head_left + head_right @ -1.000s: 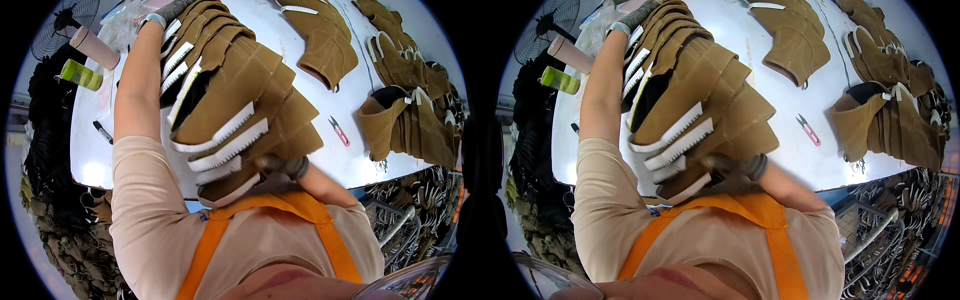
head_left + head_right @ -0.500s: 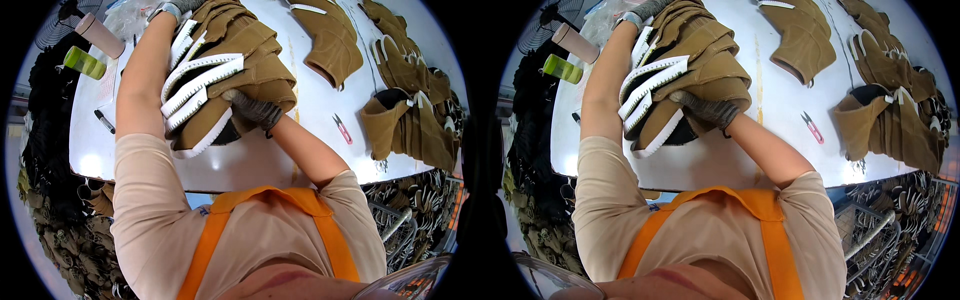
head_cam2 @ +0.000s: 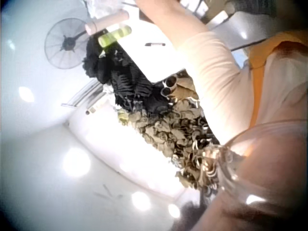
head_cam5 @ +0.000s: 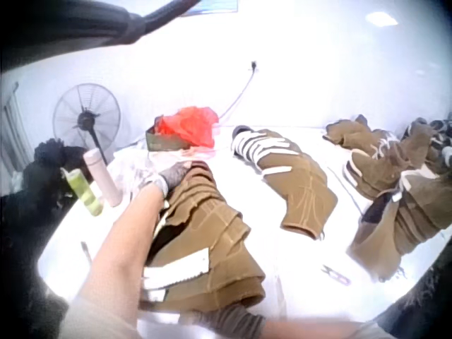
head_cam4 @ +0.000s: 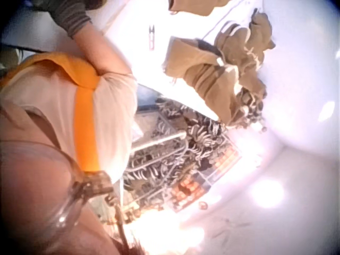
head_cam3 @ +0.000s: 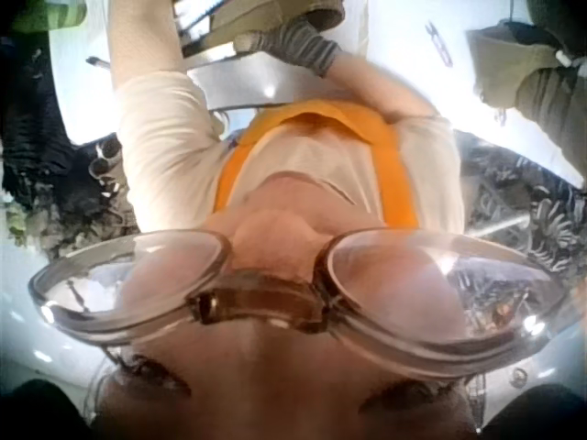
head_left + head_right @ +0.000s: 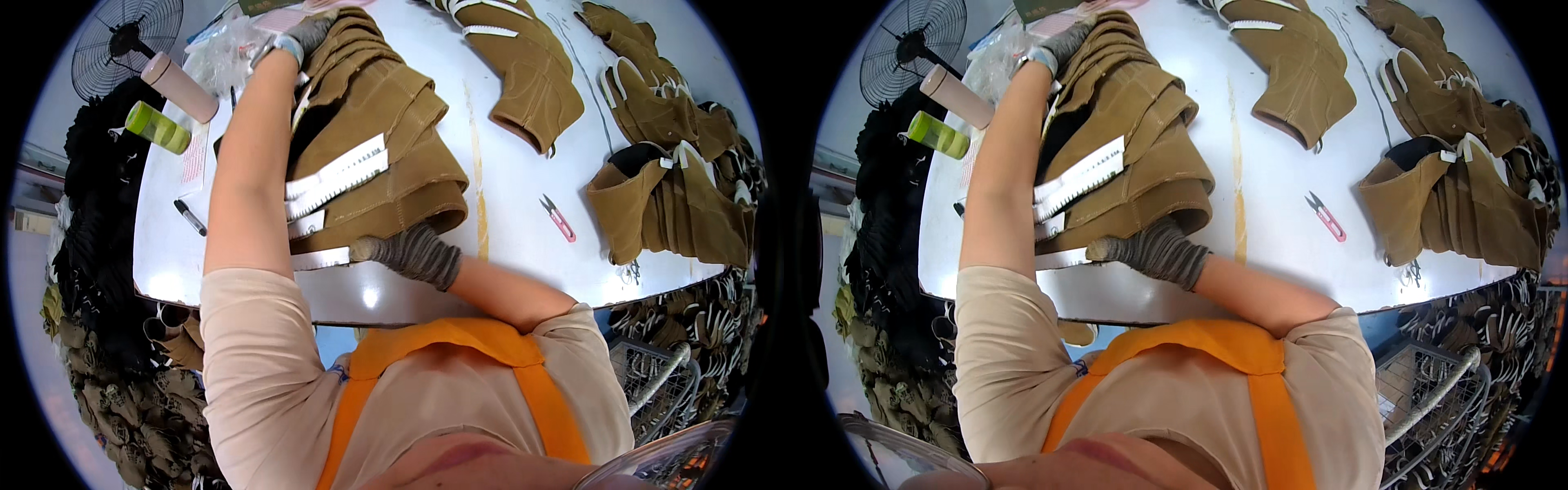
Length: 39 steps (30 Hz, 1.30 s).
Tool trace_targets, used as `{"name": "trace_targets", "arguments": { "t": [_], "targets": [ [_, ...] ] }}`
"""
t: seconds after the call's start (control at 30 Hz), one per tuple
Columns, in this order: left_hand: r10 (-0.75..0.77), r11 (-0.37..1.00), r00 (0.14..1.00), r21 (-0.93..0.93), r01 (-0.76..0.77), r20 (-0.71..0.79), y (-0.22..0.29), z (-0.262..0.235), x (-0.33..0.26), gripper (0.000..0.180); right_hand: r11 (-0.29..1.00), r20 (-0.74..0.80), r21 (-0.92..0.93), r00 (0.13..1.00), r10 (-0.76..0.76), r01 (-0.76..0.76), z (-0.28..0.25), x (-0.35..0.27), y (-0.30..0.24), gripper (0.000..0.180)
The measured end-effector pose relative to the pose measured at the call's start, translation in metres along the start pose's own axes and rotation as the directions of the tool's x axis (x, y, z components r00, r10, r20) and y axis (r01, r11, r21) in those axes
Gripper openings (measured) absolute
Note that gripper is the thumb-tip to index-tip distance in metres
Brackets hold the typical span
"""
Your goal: The person picks up a tan boot, uses a pair of snips to trim excess material around the zipper and heel area, and places it onto a stack of similar boots.
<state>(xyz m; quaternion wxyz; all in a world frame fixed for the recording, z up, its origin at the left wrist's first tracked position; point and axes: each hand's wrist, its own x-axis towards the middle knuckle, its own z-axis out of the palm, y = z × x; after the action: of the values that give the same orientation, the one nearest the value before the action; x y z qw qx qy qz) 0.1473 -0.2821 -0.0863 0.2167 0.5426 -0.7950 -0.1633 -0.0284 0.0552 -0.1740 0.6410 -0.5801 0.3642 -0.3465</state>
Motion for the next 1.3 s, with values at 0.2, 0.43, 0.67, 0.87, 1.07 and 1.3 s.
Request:
{"name": "trace_targets", "arguments": {
  "t": [0.2, 0.43, 0.67, 0.87, 1.07, 1.3],
  "targets": [
    [-0.063, 0.996, 0.993, 0.065, 0.057, 0.095, 0.034, -0.017, -0.011, 0.061, 0.914, 0.032, -0.373, 0.987, -0.158, 0.159, 0.028, 0.054, 0.006, 0.062],
    [-0.082, 0.812, 0.989, -0.568, 0.137, 0.122, -0.07, 0.005, 0.013, 0.053, 0.73, 0.196, -0.622, 0.959, -0.205, 0.283, 0.03, 0.018, 0.005, 0.057],
    [0.316, 0.879, 0.949, 0.373, -0.298, 0.012, -0.032, -0.053, 0.007, 0.042, 0.408, -0.209, -0.908, 0.74, -0.639, 0.095, -0.13, -0.124, 0.004, 0.03],
    [0.502, 0.864, 0.841, -0.069, -0.499, 0.201, 0.186, -0.009, -0.098, 0.051, 0.335, -0.642, -0.766, 0.635, -0.429, -0.548, -0.202, -0.17, 0.021, 0.026],
    [0.785, 0.572, 0.534, -0.038, -0.819, 0.314, 0.304, 0.133, -0.181, 0.065, 0.458, -0.574, -0.798, 0.725, -0.38, -0.391, -0.246, -0.196, 0.032, 0.021],
    [0.495, 0.754, 0.845, -0.584, -0.301, 0.204, 0.39, 0.238, -0.139, 0.077, 0.382, -0.52, -0.842, 0.762, -0.386, -0.381, -0.217, -0.211, 0.024, 0.018]
  ]
}}
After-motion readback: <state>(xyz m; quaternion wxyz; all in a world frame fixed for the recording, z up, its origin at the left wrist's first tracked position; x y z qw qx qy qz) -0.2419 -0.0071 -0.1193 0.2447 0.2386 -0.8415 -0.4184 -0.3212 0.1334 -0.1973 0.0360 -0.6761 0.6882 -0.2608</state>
